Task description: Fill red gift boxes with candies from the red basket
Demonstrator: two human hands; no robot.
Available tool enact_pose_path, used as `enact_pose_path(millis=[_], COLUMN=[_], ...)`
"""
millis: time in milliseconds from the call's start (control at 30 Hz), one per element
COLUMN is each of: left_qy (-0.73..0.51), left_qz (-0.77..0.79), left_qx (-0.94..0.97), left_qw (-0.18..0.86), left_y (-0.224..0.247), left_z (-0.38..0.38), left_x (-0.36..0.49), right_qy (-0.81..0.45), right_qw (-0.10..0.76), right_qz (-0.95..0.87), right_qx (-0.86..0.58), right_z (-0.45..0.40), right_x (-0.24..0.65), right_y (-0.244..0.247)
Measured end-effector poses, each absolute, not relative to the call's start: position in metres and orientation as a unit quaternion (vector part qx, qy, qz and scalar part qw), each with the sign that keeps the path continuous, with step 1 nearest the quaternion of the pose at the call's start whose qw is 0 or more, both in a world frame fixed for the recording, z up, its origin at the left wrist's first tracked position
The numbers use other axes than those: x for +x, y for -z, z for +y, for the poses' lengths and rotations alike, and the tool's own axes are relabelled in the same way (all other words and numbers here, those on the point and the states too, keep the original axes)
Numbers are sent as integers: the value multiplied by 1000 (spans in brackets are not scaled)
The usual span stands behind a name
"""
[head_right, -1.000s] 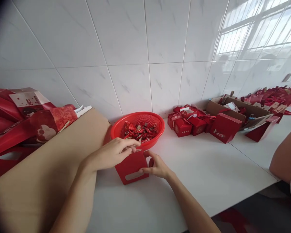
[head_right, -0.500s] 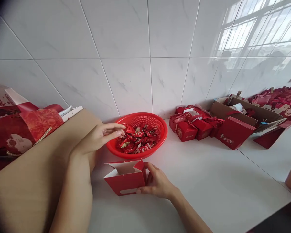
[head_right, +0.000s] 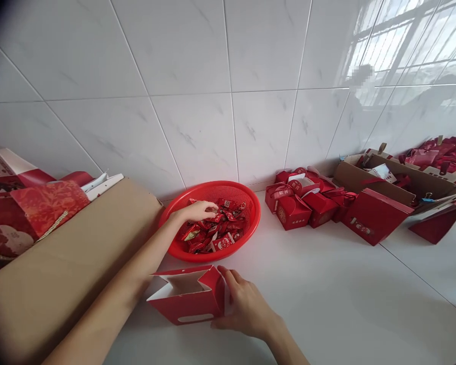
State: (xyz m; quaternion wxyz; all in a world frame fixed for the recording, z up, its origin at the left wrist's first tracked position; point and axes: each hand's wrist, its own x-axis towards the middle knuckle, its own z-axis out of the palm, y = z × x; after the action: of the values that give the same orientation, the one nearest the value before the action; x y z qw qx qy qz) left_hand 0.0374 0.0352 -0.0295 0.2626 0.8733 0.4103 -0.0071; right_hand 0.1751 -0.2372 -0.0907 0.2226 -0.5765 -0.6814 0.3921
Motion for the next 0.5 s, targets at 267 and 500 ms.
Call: enact_pose_path(millis=[267, 500], left_qy=[25, 41], left_qz=[418, 418], left_qx=[879, 878], left_qw=[229, 230], left_y=[43, 43], left_z=[33, 33], left_x=[35, 38], right_qy=[-404, -379], right_qw=[211, 215], right_qz=[-673, -693], right_qx=[-582, -574], right_z=[-239, -242], right_x=[173, 176], right_y=[91, 87])
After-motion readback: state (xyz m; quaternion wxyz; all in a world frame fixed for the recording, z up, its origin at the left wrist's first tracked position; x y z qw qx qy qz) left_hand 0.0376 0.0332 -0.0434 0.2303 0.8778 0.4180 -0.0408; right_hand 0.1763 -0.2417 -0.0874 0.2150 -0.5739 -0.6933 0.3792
